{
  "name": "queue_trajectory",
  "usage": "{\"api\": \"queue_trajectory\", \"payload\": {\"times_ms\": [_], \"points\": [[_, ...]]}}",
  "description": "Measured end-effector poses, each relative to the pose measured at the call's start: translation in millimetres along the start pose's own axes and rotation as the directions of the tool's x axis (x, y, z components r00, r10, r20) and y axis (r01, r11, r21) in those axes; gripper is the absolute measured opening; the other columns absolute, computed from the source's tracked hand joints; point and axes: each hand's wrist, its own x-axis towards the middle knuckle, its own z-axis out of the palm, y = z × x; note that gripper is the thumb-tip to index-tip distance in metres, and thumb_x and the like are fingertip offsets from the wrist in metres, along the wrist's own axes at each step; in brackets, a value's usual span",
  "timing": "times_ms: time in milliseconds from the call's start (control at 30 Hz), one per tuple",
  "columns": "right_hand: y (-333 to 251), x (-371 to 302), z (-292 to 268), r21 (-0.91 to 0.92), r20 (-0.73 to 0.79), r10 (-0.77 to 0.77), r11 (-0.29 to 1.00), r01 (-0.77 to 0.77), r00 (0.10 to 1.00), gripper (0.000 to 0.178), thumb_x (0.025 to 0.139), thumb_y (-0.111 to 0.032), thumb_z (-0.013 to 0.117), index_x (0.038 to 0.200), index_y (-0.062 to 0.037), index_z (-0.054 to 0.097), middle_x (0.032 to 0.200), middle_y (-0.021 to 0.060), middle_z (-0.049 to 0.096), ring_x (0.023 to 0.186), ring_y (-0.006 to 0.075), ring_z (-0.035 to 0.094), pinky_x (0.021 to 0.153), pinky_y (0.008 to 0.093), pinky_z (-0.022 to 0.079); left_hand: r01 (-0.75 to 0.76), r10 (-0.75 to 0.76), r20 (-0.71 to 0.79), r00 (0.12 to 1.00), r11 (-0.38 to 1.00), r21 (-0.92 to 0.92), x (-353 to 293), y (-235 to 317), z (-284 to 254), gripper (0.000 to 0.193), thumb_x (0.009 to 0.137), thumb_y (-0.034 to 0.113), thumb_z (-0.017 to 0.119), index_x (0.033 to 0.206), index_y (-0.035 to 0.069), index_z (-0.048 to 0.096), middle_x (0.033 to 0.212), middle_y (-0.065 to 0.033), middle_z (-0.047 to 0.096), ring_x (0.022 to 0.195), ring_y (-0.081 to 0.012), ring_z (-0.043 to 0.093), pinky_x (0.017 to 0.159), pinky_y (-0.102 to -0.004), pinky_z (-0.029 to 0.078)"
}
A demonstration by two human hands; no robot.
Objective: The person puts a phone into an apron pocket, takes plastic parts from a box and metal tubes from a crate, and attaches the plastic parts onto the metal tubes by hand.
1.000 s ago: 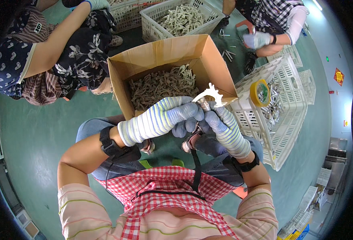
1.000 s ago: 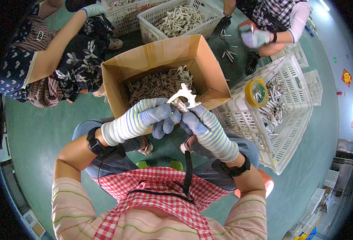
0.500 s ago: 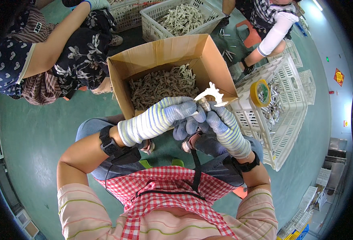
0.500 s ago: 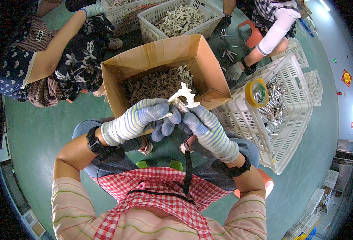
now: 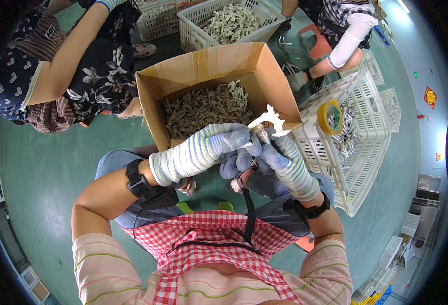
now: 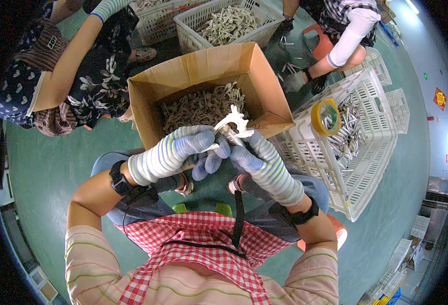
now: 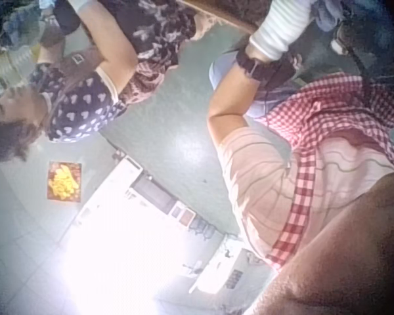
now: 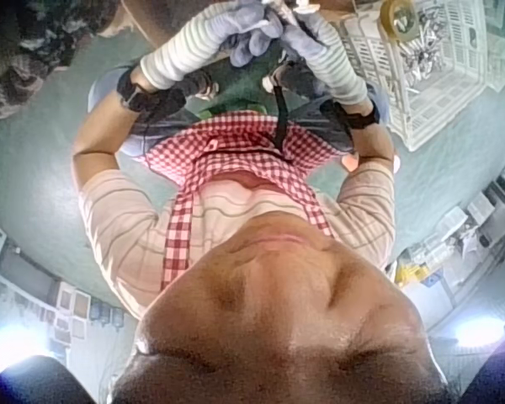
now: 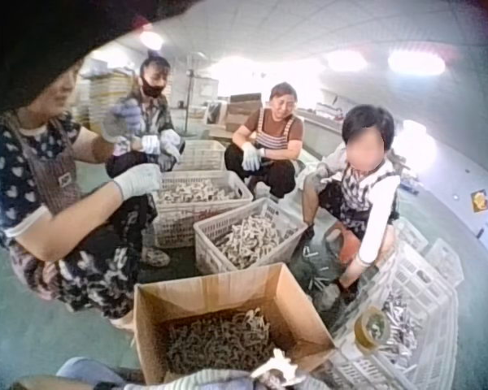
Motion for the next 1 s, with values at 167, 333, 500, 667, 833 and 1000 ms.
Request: {"api": "queue_trajectory", "payload": {"times_ms": [167,333,500,667,833,1000], "points": [[2,-1,-2,0.033,0.050,-0.016,0.999,0.015,0.999,0.020,0.098,-0.018,0.057,0.117,-0.0111,0.057,0.089,-0.0056,0.052,0.076,0.0042,0.043,0.066,0.0214,0.037,-0.004,0.011,0.022,1.000,0.966,-0.257,-3,2,7,0.047,0.096,0.050,0.049,0.105,0.006,0.063,0.076,-0.0024,0.060,0.054,-0.0092,0.052,0.049,-0.0207,0.041],[5,1,-1,0.111,0.064,0.025,0.993,-0.032,0.998,0.017,0.098,-0.021,0.057,0.113,-0.0116,0.058,0.086,-0.0046,0.053,0.072,0.0057,0.044,0.064,0.0220,0.037,0.066,-0.069,0.004,0.998,0.935,-0.349,-4,5,11,0.045,0.095,0.048,0.051,0.105,0.007,0.063,0.073,-0.0018,0.059,0.054,-0.0095,0.052,0.048,-0.0196,0.040],[-1,0,2,0.112,0.044,0.036,0.993,-0.041,0.998,0.015,0.098,-0.023,0.056,0.107,-0.0105,0.058,0.082,-0.0024,0.053,0.071,0.0069,0.045,0.063,0.0228,0.039,-0.007,-0.004,-0.019,1.000,0.810,-0.586,2,-3,-12,0.039,0.096,0.044,0.054,0.103,0.006,0.063,0.072,-0.0043,0.061,0.053,-0.0112,0.053,0.046,-0.0206,0.041],[1,-2,3,0.032,-0.020,0.057,0.998,-0.056,0.998,0.016,0.099,-0.023,0.055,0.104,-0.0085,0.059,0.080,-0.0023,0.053,0.070,0.0068,0.045,0.062,0.0226,0.038,-0.075,0.067,-0.113,0.991,0.995,-0.068,-1,2,-9,0.044,0.098,0.047,0.049,0.104,0.006,0.062,0.073,-0.0024,0.060,0.056,-0.0091,0.054,0.052,-0.0204,0.044],[2,-4,0,-0.060,-0.055,0.114,0.991,-0.117,0.992,0.018,0.098,-0.025,0.056,0.102,-0.0079,0.059,0.077,-0.0027,0.051,0.068,0.0065,0.044,0.060,0.0222,0.038,0.027,-0.012,-0.133,0.991,0.993,0.113,-5,1,1,0.038,0.100,0.040,0.046,0.106,0.005,0.062,0.078,-0.0004,0.060,0.061,-0.0067,0.054,0.059,-0.0196,0.043],[5,-2,-2,-0.061,0.007,0.051,0.997,-0.050,0.999,0.020,0.098,-0.027,0.056,0.099,-0.0075,0.059,0.074,-0.0033,0.048,0.064,0.0064,0.042,0.056,0.0225,0.036,0.022,0.008,-0.188,0.982,0.987,0.159,-7,6,6,0.035,0.101,0.037,0.045,0.104,0.007,0.061,0.079,0.0014,0.060,0.061,-0.0052,0.052,0.058,-0.0198,0.043]]}}
